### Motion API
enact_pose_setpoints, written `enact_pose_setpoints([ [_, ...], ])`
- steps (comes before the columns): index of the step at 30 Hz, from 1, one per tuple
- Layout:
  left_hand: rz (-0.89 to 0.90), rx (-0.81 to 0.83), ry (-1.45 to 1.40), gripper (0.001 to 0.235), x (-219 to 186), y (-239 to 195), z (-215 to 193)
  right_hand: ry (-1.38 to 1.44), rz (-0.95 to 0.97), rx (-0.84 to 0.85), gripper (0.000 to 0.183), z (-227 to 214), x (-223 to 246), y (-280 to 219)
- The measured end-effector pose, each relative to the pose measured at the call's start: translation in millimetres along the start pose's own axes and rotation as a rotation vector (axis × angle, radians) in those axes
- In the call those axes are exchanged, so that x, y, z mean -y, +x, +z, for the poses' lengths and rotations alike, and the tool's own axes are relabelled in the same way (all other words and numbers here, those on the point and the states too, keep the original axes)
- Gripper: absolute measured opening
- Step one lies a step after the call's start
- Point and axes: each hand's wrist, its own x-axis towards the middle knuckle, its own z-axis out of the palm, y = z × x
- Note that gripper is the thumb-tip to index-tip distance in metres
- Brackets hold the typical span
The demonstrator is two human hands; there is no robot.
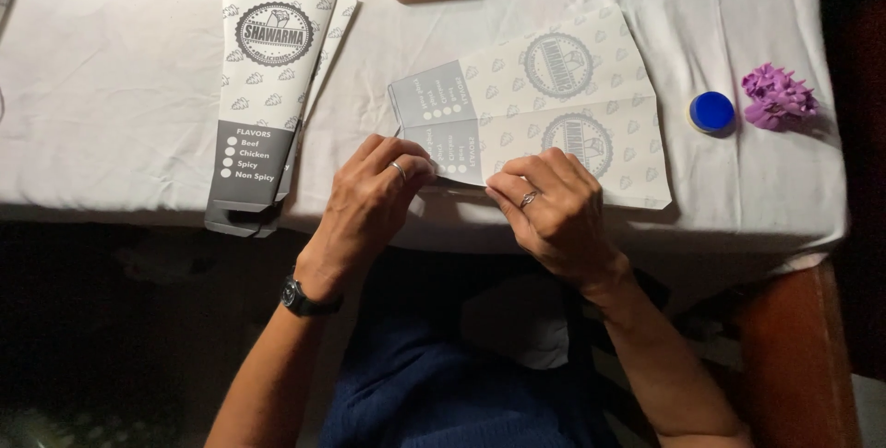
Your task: The person applies glue along the edge of a paper sleeve and presses it closed by hand.
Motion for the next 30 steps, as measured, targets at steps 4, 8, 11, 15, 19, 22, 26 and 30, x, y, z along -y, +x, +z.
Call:
enact_pose_setpoints([
  [4,0.012,0.0,-0.016,0.011,-2,-2,-5,0.021,0.008,-0.006,0.007,2,1,-2],
  [8,-0.107,-0.032,-0.209,0.009,-2,-3,-7,-0.004,-0.011,0.0,0.009,4,-1,-4],
  [11,-0.155,-0.054,-0.269,0.009,-1,-3,-9,0.017,0.013,-0.005,0.009,3,1,-2],
  [15,-0.175,-0.063,-0.254,0.011,8,-8,-5,0.112,0.13,-0.008,0.012,3,5,3],
  [19,-0.229,-0.055,-0.216,0.01,9,-7,-4,0.259,0.238,0.024,0.015,1,3,9],
  [22,-0.275,-0.078,-0.24,0.011,12,-7,-1,0.359,0.312,0.045,0.014,1,-2,14],
  [26,-0.37,-0.066,-0.246,0.018,7,-3,-1,0.458,0.388,0.079,0.01,1,-9,18],
  [30,-0.467,-0.036,-0.219,0.02,7,-2,2,0.471,0.463,0.143,0.009,-1,-12,22],
])
